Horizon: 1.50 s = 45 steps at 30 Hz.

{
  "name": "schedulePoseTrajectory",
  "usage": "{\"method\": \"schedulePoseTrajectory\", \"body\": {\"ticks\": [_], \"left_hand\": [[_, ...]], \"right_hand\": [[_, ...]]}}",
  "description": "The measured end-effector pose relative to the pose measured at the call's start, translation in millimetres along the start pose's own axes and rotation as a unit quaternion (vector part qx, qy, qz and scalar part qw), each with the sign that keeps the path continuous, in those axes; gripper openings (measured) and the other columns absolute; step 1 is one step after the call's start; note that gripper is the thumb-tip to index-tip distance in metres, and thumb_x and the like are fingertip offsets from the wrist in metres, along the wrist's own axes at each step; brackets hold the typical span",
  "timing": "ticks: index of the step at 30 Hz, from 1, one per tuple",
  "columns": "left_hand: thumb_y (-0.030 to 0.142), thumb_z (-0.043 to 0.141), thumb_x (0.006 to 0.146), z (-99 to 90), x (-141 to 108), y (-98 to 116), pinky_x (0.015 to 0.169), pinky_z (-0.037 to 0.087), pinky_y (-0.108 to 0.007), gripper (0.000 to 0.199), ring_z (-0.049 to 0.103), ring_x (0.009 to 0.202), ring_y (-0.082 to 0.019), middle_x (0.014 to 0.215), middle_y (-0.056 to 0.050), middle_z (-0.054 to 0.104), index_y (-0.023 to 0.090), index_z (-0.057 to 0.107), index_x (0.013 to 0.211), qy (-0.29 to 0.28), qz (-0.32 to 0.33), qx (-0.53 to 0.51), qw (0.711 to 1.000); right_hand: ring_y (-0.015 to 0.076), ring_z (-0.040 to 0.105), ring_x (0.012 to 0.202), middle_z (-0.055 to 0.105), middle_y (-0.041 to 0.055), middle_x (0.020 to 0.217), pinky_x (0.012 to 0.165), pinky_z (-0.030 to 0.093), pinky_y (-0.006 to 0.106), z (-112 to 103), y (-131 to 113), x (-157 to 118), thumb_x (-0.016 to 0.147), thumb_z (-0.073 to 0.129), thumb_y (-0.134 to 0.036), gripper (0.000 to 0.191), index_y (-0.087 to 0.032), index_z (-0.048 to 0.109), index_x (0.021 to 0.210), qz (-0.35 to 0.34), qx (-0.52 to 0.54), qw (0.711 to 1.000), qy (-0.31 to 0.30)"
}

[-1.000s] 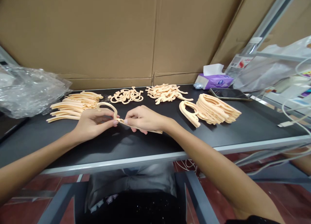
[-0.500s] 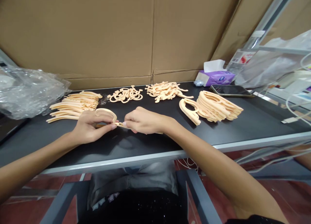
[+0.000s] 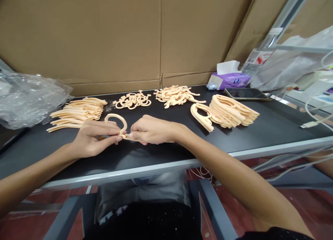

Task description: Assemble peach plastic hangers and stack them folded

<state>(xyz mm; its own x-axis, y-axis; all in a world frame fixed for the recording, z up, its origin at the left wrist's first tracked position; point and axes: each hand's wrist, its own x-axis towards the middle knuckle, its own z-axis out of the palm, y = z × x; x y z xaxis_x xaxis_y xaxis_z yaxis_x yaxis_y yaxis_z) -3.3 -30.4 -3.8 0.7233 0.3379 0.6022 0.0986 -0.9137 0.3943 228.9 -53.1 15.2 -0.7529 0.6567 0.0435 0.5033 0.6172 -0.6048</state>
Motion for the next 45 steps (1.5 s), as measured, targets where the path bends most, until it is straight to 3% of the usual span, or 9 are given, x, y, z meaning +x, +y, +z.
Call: {"method": "schedulePoseTrajectory", "body": {"ticks": [15, 23, 28, 33, 41, 45], "left_hand": [[0.03, 0.066, 0.089, -2.9, 5.1, 2.9, 0.058, 0.051, -0.025, 0.017, 0.062, 0.059, -0.014, 0.065, -0.003, 0.071, 0.022, 0.08, 0.086, -0.054, -0.117, -0.096, 0.987], [0.033, 0.069, 0.087, -11.3, 4.3, -3.5, 0.059, 0.055, -0.025, 0.017, 0.067, 0.06, -0.015, 0.071, -0.005, 0.074, 0.021, 0.081, 0.082, -0.085, -0.177, -0.153, 0.969], [0.032, 0.068, 0.088, -17.7, 6.3, -3.3, 0.054, 0.051, -0.024, 0.022, 0.064, 0.057, -0.014, 0.069, -0.006, 0.073, 0.018, 0.08, 0.074, -0.115, -0.184, -0.16, 0.963], [0.033, 0.067, 0.089, -19.2, 7.2, -2.7, 0.05, 0.045, -0.022, 0.026, 0.06, 0.056, -0.013, 0.065, -0.007, 0.07, 0.014, 0.08, 0.077, -0.136, -0.195, -0.17, 0.956], [0.035, 0.069, 0.087, -18.2, 4.8, -3.1, 0.057, 0.054, -0.024, 0.024, 0.064, 0.059, -0.014, 0.076, -0.009, 0.075, 0.014, 0.081, 0.082, -0.108, -0.217, -0.189, 0.952], [0.03, 0.07, 0.085, -17.4, 3.2, -4.0, 0.057, 0.053, -0.023, 0.018, 0.066, 0.063, -0.015, 0.074, -0.008, 0.075, 0.015, 0.081, 0.085, -0.102, -0.207, -0.169, 0.958]], "right_hand": [[0.0052, 0.047, 0.041, 0.052, -0.0074, 0.05, 0.056, 0.036, 0.02, -5.0, -1.2, 2.8, 0.095, 0.046, -0.016, 0.031, -0.016, 0.056, 0.066, -0.026, 0.051, 0.997, -0.048], [0.0046, 0.048, 0.036, 0.058, -0.0053, 0.053, 0.043, 0.036, 0.018, -5.6, -3.5, 8.2, 0.099, 0.045, -0.023, 0.033, -0.015, 0.056, 0.069, 0.039, 0.156, 0.981, -0.111], [0.0037, 0.048, 0.036, 0.062, -0.0032, 0.061, 0.039, 0.036, 0.016, 2.5, -2.1, 11.3, 0.1, 0.045, -0.025, 0.028, -0.013, 0.058, 0.077, 0.063, 0.204, 0.972, -0.099], [0.0044, 0.046, 0.036, 0.061, -0.0042, 0.061, 0.037, 0.036, 0.016, 6.9, -0.6, 13.9, 0.1, 0.046, -0.026, 0.024, -0.011, 0.065, 0.098, 0.058, 0.254, 0.96, -0.106], [0.0052, 0.047, 0.036, 0.059, -0.0048, 0.058, 0.036, 0.037, 0.016, 12.5, 6.1, 12.8, 0.099, 0.049, -0.036, 0.032, -0.011, 0.066, 0.107, 0.074, 0.3, 0.948, -0.082], [0.0041, 0.045, 0.035, 0.061, -0.0036, 0.06, 0.035, 0.036, 0.016, 12.6, 5.0, 10.9, 0.098, 0.051, -0.036, 0.03, -0.01, 0.065, 0.098, 0.088, 0.3, 0.948, -0.054]]}}
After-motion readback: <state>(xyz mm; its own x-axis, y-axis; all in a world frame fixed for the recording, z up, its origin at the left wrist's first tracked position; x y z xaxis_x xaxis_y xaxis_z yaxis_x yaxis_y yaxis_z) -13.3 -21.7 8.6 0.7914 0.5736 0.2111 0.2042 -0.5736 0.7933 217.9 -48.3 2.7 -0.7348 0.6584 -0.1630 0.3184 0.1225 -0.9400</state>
